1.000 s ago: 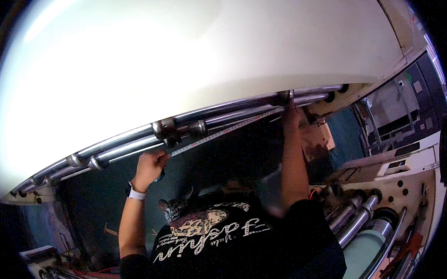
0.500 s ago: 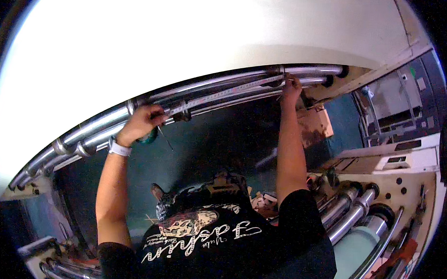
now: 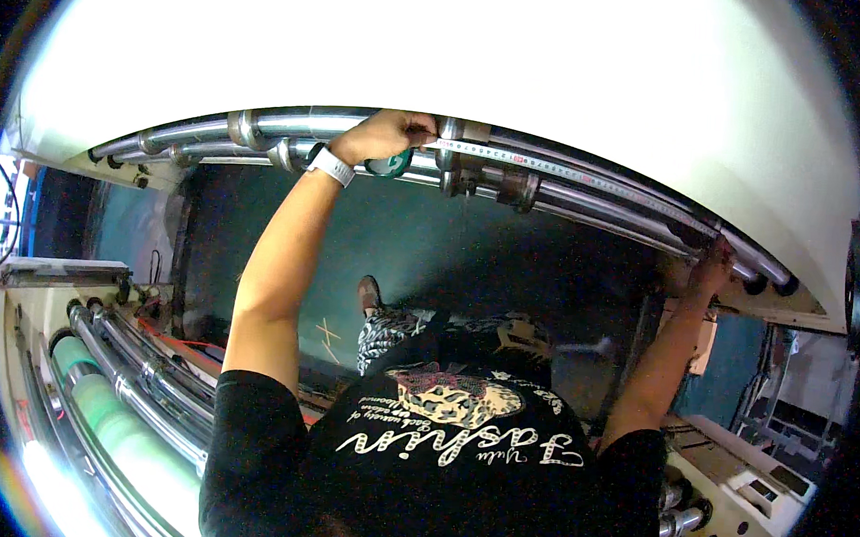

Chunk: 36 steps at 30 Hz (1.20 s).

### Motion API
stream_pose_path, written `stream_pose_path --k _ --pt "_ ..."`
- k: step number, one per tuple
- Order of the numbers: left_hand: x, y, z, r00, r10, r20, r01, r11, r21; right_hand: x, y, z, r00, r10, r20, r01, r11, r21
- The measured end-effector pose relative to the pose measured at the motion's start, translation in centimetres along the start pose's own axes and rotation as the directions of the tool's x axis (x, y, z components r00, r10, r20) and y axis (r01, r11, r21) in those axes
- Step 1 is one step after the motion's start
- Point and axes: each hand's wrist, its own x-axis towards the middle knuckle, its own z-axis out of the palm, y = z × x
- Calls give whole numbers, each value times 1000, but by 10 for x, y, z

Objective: The person uses a tape measure to take various measurements along parallel metal rollers of a machine, holding the tape at different points to check alignment or spacing.

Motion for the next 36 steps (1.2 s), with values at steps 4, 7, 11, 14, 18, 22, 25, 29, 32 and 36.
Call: stream_pose_path --k 4,7,11,14,18,22,25,29,32,36 --pt "-3 3 -2 999 31 -37 -32 999 -33 -2 -6 -15 996 60 60 -48 983 -178" --pt "-6 12 -3 992 49 -116 -56 997 -57 3 -12 -20 978 180 103 -190 976 105" --pt "-8 20 -10 997 -10 -72 19 991 133 6 -24 -12 601 698 389 -668 171 725" --pt "-5 22 -10 998 -24 -57 30 993 116 3 -38 -17 823 536 191 -473 459 752" --pt "-6 23 -12 997 18 -71 3 959 282 12 -58 -36 998 57 42 -60 996 70" --pt "-4 25 -10 995 22 -94 2 969 249 26 -66 -47 432 704 564 -658 -181 731" --pt "-2 19 -5 989 -86 -123 111 972 205 21 -60 -42 404 751 522 -620 -195 760" --pt "-1 15 -5 997 3 -75 19 957 291 10 -37 -33 975 65 214 -47 995 -91" --pt "-5 19 -8 996 -41 -81 67 933 353 10 -26 -24 915 315 253 -389 856 341" --pt "-13 28 -16 998 -64 -24 68 912 404 4 -39 -29 747 464 476 -596 785 168"
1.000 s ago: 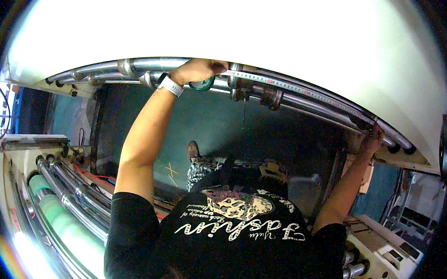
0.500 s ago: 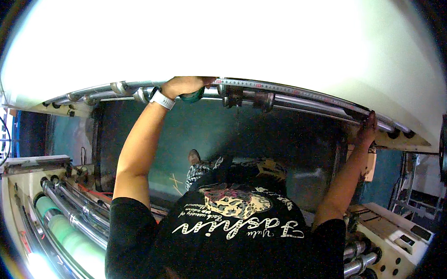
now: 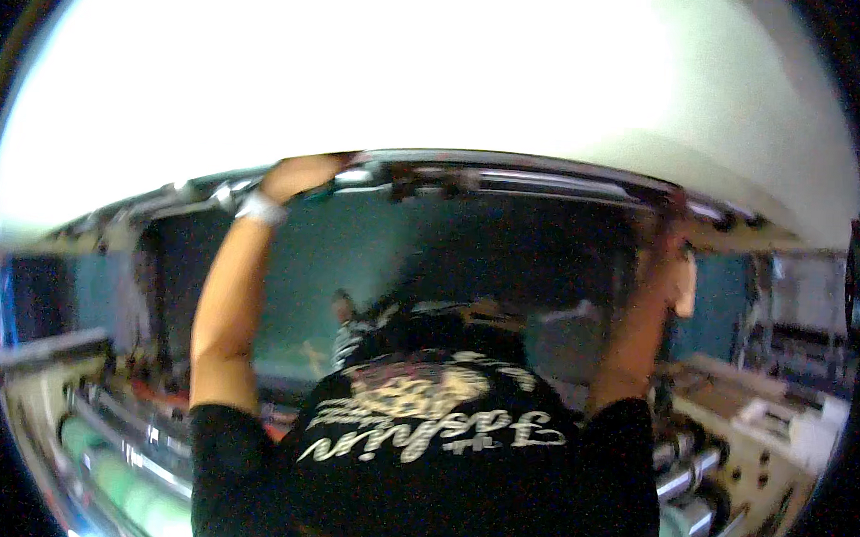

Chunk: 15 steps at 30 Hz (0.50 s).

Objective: The person uses a tape measure to take various measurements along parallel metal rollers of a machine, holding the tape at different points to check alignment or spacing.

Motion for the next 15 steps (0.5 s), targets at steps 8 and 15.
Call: stream_pose_path --k 8,15 --pt "4 -1 5 999 -24 -26 22 997 -76 -42 -73 50 761 572 304 -369 -3 929" --pt "-4 -3 -1 1000 -9 -17 9 1000 7 -31 -104 44 792 564 234 -239 -67 969"
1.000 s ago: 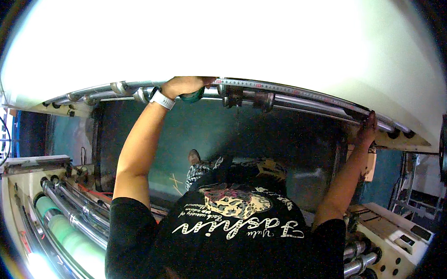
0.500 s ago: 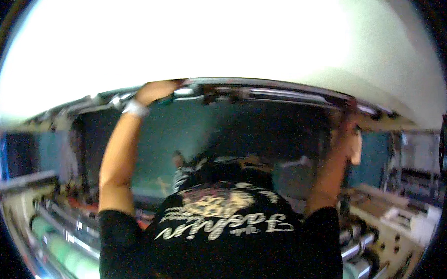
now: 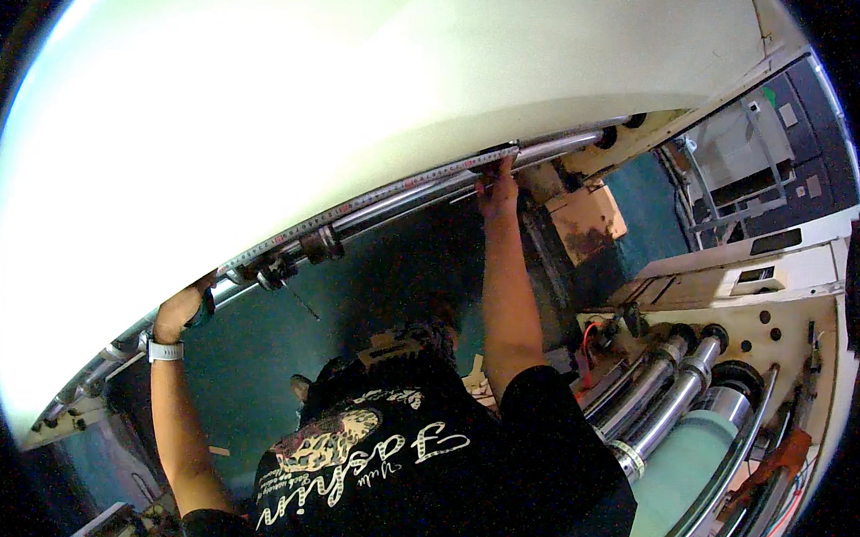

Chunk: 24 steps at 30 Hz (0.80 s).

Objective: The person uses a tape measure to take various measurements along parallel metal rollers of a machine, holding the tape at different points to check alignment or spacing.

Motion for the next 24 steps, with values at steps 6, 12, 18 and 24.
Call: stream_pose_path --k 6,12,18,24 --pt "0 7 2 998 0 -57 -1 1000 -26 -4 2 1 1000 -15 1 15 998 65" --pt "-2 2 6 991 39 -132 -52 994 -93 -4 -2 7 999 7 -40 -3 994 109" --pt "0 -5 6 998 -7 -68 -2 992 -126 -6 -13 -9 995 33 -95 -41 995 -90" --pt "-1 1 3 997 -24 -79 18 997 -71 13 -28 -37 817 -571 85 563 757 -331"
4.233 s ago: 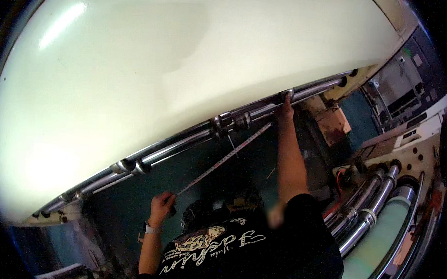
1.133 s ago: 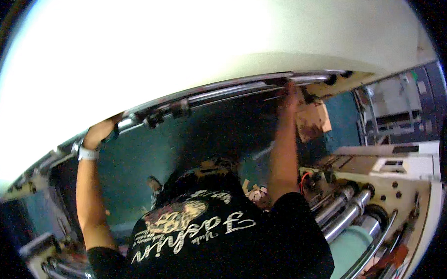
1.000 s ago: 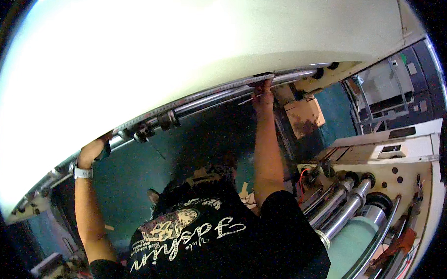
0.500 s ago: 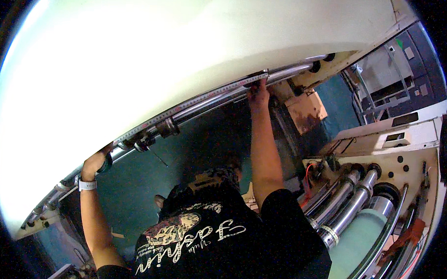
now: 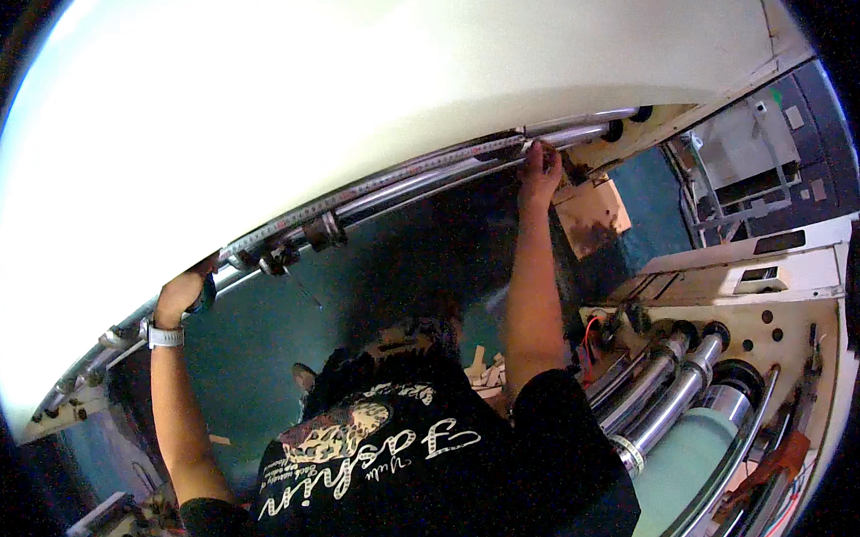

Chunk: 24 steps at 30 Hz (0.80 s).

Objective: The person uses a tape measure to take various measurements along parallel metal rollers of a machine, holding the tape at different points to check alignment or spacing.

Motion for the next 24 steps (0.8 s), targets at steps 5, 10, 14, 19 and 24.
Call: stream_pose_path --k 5,10,14,19,24 --pt "3 3 2 999 21 50 -21 1000 13 40 29 -2 978 -9 206 -55 951 306" --pt "7 2 9 991 119 -67 -116 993 36 62 37 -20 982 -69 175 89 990 -109" --pt "9 -3 19 954 227 -195 -220 974 58 74 35 -23 970 -11 242 13 1000 -6" --pt "13 -11 24 906 305 -294 -285 952 110 64 21 -17 985 120 121 -137 980 147" --pt "13 -9 21 856 343 -386 -326 939 111 52 2 -11 950 51 309 -71 996 55"
